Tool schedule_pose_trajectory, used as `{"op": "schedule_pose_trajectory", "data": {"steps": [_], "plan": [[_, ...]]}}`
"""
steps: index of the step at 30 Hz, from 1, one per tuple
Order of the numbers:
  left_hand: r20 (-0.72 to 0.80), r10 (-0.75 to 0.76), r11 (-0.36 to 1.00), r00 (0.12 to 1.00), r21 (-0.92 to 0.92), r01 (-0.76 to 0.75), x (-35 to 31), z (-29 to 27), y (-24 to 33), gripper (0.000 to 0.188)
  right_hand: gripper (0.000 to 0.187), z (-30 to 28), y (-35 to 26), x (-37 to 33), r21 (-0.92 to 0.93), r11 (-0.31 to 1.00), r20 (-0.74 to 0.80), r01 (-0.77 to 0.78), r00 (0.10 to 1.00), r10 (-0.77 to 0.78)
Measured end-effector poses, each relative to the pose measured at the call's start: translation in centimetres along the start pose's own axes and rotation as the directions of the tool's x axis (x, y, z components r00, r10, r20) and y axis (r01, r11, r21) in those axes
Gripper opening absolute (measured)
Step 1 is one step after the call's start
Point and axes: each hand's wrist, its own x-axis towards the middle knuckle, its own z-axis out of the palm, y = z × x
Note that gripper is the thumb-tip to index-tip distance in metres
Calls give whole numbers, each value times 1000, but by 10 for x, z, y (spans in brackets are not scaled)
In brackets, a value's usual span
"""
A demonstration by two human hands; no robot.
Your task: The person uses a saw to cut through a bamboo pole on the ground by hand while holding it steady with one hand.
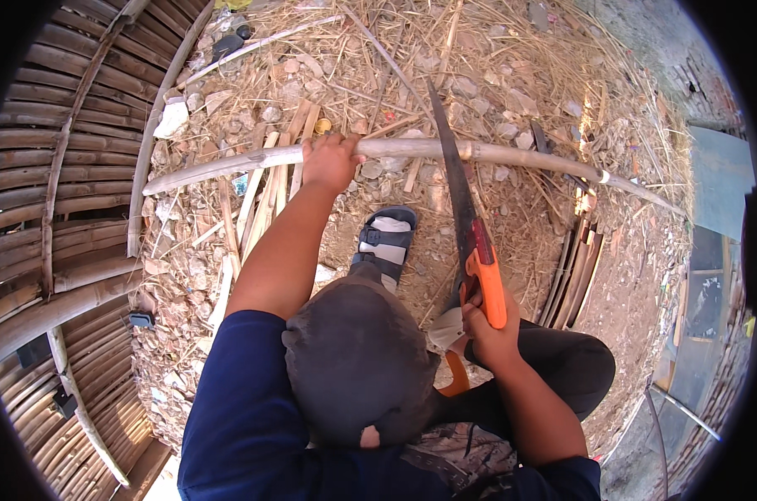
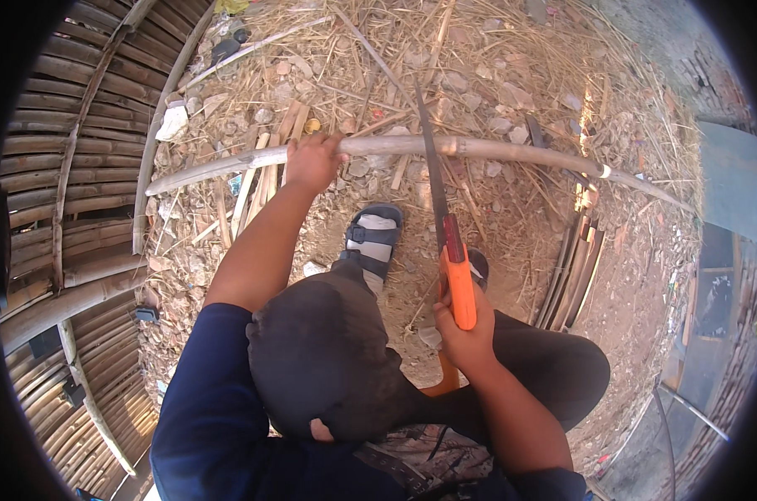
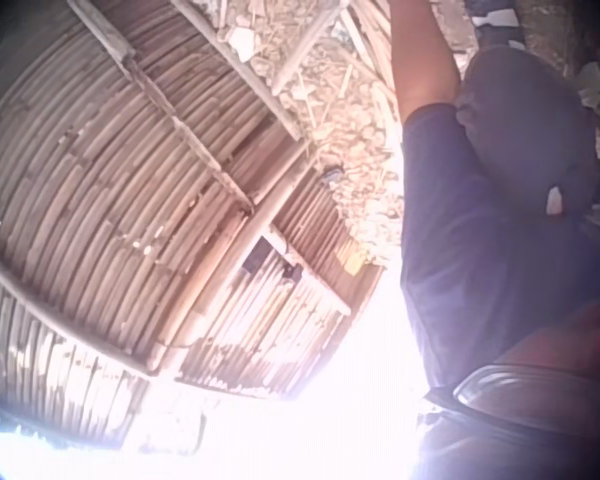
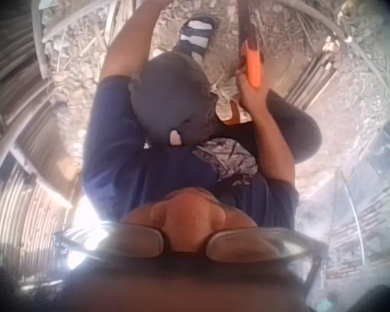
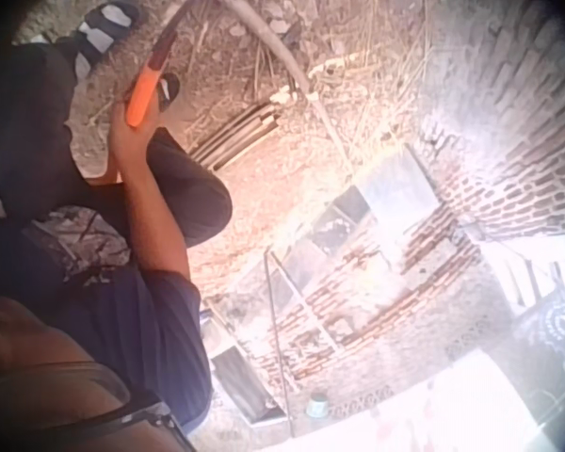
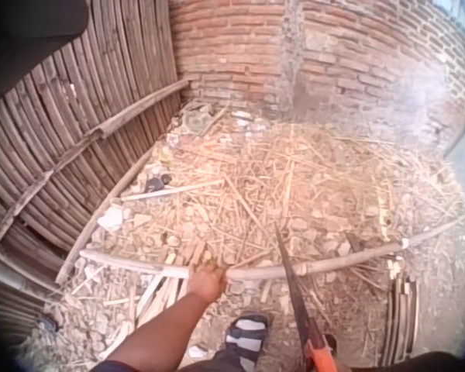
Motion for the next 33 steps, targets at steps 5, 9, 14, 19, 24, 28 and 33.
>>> {"op": "schedule_pose_trajectory", "data": {"steps": [5,9,14,19,24,28,33], "plan": [[16,-5,1000,1000,12,5,0,-1,2,50,14,6,-8,8,-15,996,-15,-93,996,93],[25,-10,1000,1000,24,10,-2,0,-3,51,14,-2,-13,-6,-17,989,0,-146,989,146],[-47,22,999,999,37,-21,-3,6,-1,51,14,-7,-16,-19,-12,993,-18,-113,993,113],[-7,15,1000,1000,17,-14,-7,5,-2,50,15,6,-5,15,50,997,-57,-67,996,69],[-59,28,1000,998,-13,-29,-16,8,-3,49,12,-15,-37,-23,13,975,-27,-220,975,221],[-55,35,999,998,-29,-37,-31,4,0,48,12,-13,-46,-35,47,977,3,-208,978,208],[37,-13,1000,999,-11,13,-36,-10,6,48,9,-4,-57,-38,41,977,-32,-207,977,209]]}}
